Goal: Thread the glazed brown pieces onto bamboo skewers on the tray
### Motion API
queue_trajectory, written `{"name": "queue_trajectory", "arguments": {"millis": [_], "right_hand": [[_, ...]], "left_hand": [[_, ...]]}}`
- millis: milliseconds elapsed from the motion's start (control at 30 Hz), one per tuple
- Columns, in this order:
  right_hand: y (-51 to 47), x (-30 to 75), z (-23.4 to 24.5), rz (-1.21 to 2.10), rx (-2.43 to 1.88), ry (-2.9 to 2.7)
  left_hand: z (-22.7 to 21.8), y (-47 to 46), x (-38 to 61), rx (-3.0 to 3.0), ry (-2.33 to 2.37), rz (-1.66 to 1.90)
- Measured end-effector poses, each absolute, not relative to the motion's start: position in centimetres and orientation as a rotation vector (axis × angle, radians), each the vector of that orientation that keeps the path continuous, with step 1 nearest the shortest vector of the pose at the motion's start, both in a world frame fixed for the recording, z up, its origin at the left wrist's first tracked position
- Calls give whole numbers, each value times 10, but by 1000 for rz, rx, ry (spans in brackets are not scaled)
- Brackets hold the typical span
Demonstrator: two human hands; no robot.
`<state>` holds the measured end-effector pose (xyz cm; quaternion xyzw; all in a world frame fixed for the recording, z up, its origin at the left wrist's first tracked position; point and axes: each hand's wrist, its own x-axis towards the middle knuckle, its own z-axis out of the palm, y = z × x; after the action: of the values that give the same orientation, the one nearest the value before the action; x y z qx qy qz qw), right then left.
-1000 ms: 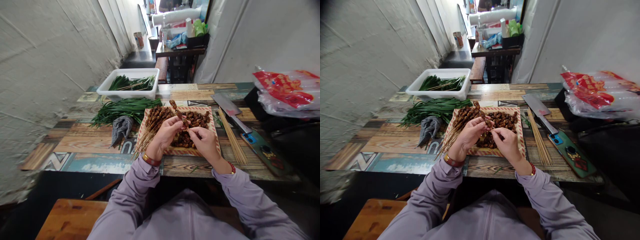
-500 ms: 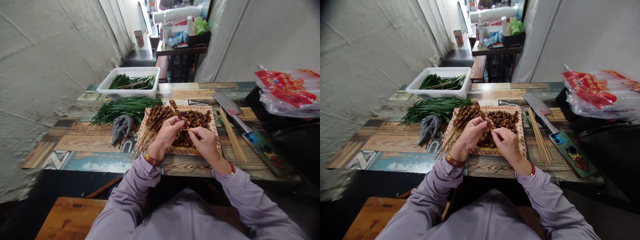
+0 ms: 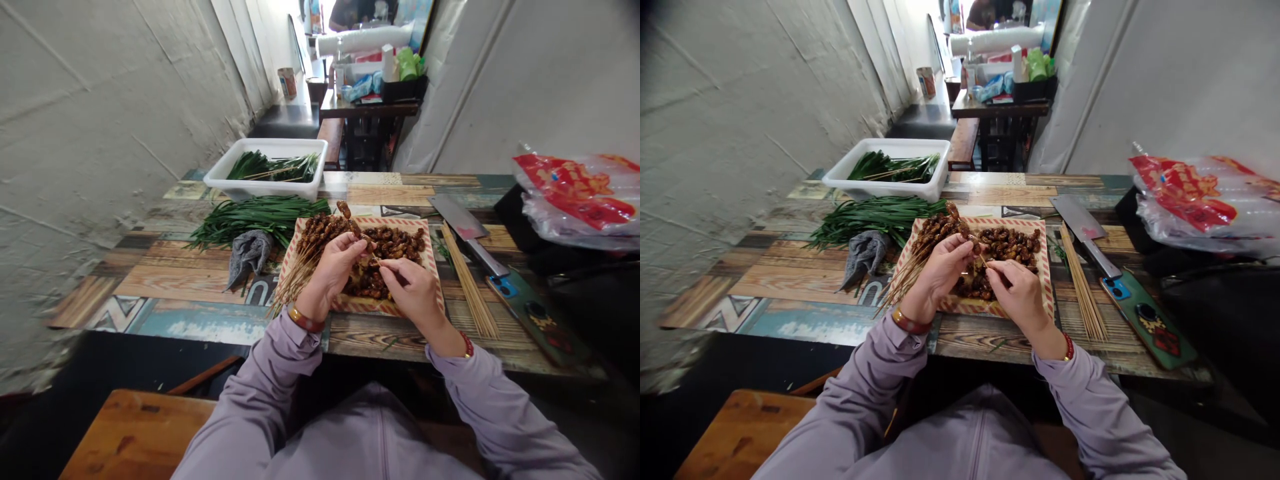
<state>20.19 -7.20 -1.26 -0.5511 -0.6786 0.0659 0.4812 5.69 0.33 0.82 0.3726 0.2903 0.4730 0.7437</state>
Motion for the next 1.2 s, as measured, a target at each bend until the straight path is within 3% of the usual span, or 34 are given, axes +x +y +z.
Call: {"name": "queue_trajectory", "arguments": {"millis": [433, 600, 800, 1033, 1200], "right_hand": [[-71, 207, -18, 484, -1534, -1519], [-67, 207, -4, 751, -1513, -1285], [-58, 184, 19, 1113, -1469, -1028], [-48, 142, 29, 1314, -1310, -921], [-30, 109, 19, 1375, -1187, -838]], "left_hand": [[4, 2, 54, 930, 562, 1083], [13, 1, 48, 883, 617, 1165], [32, -6, 30, 923, 340, 1179], [39, -26, -37, 1209, 623, 1494], [26, -35, -75, 1290, 920, 1452]]}}
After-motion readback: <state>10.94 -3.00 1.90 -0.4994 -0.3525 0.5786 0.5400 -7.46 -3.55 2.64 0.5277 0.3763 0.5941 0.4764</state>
